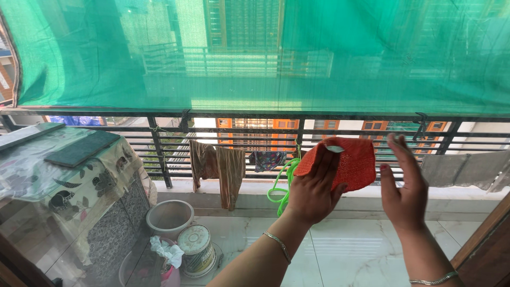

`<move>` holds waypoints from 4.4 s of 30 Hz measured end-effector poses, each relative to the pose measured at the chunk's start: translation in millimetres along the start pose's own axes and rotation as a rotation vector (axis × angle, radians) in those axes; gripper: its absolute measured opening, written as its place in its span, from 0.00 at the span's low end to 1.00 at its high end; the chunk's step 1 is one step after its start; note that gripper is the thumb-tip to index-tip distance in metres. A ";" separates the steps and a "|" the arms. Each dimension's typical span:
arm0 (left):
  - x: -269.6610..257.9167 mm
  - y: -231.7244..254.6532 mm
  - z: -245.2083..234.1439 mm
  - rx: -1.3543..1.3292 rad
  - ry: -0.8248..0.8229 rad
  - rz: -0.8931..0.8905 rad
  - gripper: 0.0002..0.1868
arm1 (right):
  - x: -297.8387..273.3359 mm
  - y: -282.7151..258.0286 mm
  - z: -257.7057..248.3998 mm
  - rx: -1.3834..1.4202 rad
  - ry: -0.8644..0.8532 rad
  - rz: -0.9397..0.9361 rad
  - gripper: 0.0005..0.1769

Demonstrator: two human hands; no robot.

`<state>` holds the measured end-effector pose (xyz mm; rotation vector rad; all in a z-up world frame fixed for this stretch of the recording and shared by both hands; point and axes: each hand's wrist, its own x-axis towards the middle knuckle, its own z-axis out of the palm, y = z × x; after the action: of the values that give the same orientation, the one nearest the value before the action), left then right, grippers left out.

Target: The person wipes the glass surface and the wooden frame of a sliding window using a cloth, then sprays a liquid cleaner from a bottle onto the glass and continues wiping.

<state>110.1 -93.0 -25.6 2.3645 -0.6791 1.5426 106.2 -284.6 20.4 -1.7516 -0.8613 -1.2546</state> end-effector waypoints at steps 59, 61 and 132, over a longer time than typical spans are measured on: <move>-196.1 -204.1 -120.9 0.319 0.315 -1.010 0.45 | -34.8 -73.0 113.9 -0.252 -0.294 -0.001 0.50; -200.2 -200.5 -124.1 0.160 0.419 -1.182 0.45 | -34.7 -79.2 118.8 -0.241 -0.261 0.008 0.51; -314.1 -170.0 -115.5 -0.331 0.907 -1.643 0.49 | -25.5 -203.0 199.5 0.171 -0.725 -0.634 0.17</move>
<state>-2.3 182.9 -253.8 0.9345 0.9223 1.1456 5.8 -17.7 1.8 -1.8703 -1.9966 -0.8385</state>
